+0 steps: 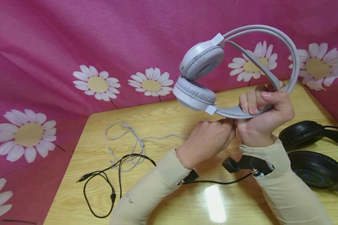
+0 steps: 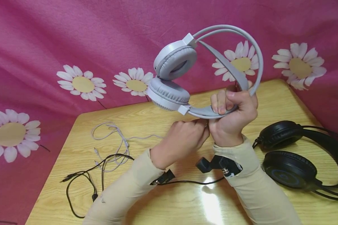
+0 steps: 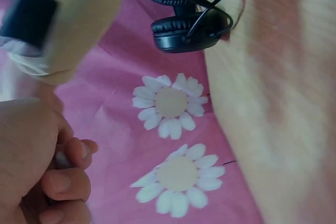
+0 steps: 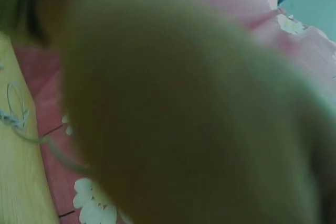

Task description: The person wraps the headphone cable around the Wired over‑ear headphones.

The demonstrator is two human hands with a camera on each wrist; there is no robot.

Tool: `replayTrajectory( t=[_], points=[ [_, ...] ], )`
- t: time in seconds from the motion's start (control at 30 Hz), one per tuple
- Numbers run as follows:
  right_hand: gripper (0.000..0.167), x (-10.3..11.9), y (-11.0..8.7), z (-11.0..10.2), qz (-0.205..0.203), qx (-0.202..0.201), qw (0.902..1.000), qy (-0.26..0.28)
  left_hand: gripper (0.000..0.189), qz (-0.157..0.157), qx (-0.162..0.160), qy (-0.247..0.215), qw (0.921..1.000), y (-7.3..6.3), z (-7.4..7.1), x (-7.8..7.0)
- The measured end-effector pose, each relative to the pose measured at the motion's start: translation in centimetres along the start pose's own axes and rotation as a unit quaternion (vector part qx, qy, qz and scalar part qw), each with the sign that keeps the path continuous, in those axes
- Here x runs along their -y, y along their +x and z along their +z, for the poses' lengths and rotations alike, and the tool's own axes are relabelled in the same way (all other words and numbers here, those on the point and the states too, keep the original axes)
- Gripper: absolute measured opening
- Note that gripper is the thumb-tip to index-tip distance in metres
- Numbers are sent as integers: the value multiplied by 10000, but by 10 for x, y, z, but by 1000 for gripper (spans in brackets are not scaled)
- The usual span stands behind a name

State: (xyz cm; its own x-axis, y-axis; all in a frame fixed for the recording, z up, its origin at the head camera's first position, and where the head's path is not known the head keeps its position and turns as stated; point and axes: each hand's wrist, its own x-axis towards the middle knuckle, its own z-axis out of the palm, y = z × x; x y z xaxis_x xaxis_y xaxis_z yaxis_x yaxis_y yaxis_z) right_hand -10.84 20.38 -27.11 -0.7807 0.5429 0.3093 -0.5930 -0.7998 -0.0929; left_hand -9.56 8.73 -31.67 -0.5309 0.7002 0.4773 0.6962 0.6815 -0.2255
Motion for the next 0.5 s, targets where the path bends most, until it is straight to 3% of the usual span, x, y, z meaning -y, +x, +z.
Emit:
replayTrajectory(
  t=[0.17,0.33,0.5],
  points=[
    [34,-4,0,-1,-321,100,9989,-333,22,194,66,49,9998,-1,-16,4],
    [26,-5,0,-2,-660,282,9964,-454,17,410,23,230,9989,-3,-27,7],
    [21,-8,0,-4,-845,437,9943,-472,24,665,32,397,9970,-6,-39,11]
  ],
)
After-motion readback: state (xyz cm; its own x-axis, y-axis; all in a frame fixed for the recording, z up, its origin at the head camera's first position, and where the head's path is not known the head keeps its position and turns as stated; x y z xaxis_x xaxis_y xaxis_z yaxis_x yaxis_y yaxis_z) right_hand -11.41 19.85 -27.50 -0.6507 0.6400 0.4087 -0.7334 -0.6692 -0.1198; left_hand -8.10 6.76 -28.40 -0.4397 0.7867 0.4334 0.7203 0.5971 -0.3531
